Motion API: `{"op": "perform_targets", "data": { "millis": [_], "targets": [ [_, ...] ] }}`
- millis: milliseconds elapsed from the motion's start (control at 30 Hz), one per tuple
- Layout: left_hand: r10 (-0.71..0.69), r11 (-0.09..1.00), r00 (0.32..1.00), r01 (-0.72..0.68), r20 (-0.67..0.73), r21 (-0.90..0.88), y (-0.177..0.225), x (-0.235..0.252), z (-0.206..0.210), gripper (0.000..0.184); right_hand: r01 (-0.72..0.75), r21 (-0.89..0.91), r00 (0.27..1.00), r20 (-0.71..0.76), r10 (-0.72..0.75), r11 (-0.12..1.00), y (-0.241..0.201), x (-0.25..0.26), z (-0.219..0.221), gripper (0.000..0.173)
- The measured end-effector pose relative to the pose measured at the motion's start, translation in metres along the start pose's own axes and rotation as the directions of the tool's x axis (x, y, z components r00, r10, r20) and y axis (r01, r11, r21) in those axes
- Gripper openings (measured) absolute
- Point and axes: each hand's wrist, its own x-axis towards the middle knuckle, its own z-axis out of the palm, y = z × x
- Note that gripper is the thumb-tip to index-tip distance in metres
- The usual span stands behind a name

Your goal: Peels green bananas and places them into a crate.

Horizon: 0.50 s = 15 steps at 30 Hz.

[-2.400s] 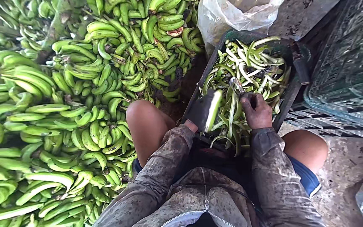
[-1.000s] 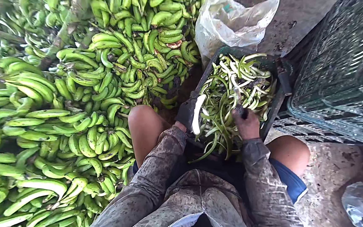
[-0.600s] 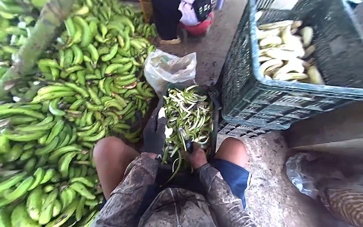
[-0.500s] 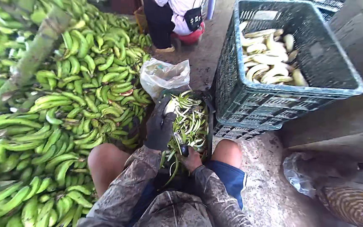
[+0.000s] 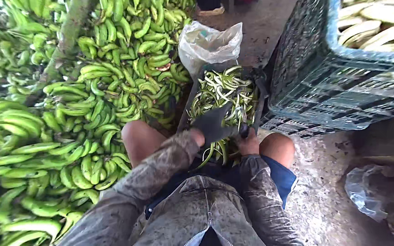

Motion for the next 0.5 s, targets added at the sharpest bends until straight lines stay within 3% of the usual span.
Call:
{"op": "perform_targets", "data": {
  "millis": [67,133,300,333,367,400,500],
  "targets": [
    [-0.248,0.968,0.940,0.232,0.236,0.093,-0.046,-0.024,0.066,0.097,0.051,-0.003,0.998,-0.031,-0.051,0.999,0.003,0.006,0.002,0.065],
    [-0.328,0.943,0.901,0.292,0.285,0.162,-0.066,-0.043,0.102,0.094,0.137,-0.014,0.990,-0.034,-0.137,0.991,0.001,0.005,0.008,0.062],
    [-0.330,0.942,0.885,0.331,0.327,0.055,-0.024,-0.067,0.033,0.042,0.326,-0.092,0.943,-0.042,-0.331,0.941,-0.008,-0.003,0.022,0.053],
    [-0.221,0.975,0.963,0.217,0.156,0.044,-0.039,-0.062,0.043,0.038,0.333,-0.082,0.940,-0.050,-0.338,0.939,-0.013,-0.007,0.022,0.052],
    [-0.045,0.998,0.987,0.052,-0.152,0.045,-0.068,-0.046,0.071,0.036,0.345,-0.069,0.933,-0.083,-0.350,0.936,-0.017,-0.011,0.022,0.050],
    [-0.017,1.000,0.974,0.017,-0.225,-0.005,-0.080,-0.026,0.074,0.038,0.348,-0.059,0.928,-0.118,-0.353,0.936,-0.020,-0.014,0.022,0.049],
    [-0.033,0.995,0.991,0.020,-0.127,-0.100,-0.082,0.003,0.020,0.054,0.366,-0.072,0.913,-0.166,-0.373,0.928,-0.020,-0.015,0.025,0.046]
  ]
}}
